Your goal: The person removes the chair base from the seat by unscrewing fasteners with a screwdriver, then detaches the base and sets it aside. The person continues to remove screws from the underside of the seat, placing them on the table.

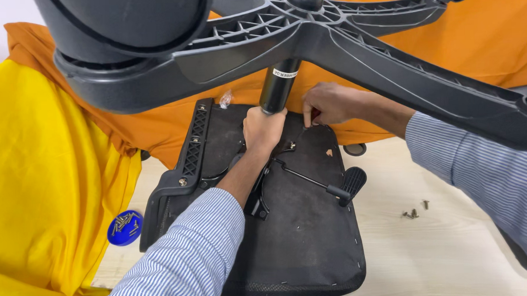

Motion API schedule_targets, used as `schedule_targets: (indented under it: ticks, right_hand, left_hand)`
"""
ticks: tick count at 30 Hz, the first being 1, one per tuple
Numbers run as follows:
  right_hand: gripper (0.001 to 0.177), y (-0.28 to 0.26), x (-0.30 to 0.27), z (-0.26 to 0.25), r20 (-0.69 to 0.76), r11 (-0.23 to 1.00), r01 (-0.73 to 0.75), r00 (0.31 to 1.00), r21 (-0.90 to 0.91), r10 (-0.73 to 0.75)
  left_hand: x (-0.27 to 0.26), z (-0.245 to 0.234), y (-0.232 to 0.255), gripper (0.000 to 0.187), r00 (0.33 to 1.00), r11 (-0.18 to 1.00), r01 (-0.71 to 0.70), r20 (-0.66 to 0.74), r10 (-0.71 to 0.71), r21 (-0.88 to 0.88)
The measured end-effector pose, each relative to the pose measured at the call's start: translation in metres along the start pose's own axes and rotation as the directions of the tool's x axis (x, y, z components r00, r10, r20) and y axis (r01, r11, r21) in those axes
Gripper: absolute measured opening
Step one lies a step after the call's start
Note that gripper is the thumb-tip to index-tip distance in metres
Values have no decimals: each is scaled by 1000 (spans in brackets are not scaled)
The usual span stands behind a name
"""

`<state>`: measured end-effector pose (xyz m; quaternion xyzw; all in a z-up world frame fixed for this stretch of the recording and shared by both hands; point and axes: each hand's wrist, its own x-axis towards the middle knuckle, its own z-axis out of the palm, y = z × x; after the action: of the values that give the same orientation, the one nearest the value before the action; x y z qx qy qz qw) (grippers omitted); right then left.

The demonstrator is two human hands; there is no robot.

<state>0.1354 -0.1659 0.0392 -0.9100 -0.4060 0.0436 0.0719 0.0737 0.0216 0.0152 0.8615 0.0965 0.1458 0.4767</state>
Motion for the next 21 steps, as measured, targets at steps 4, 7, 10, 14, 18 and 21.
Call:
schedule_targets:
  ticks: [4,7,10,14,18,21]
  right_hand:
    - [33,-9,-13,4,-4,981,153,988,-120,-155]
    - [37,-19,-13,15,-36,996,73,997,-49,-75]
    - [36,-14,-7,15,-177,1000,-5,984,-9,3]
    - [37,2,10,14,-68,928,-267,953,258,294]
    - [33,14,7,23,-229,888,-218,916,406,330]
    - [35,16,0,27,-457,965,-28,877,259,148]
  left_hand:
    - [-2,5,-1,33,999,999,44,-4,-44,-8]
    - [-2,8,-3,34,1000,1000,0,-24,0,-21]
    - [0,9,-3,34,998,999,-44,-39,43,-13]
    - [-3,11,-8,34,997,1000,-11,-78,11,5]
    - [-2,11,-6,33,995,1000,3,-95,-3,-1]
    - [-4,10,-6,33,996,998,-45,-84,42,-34]
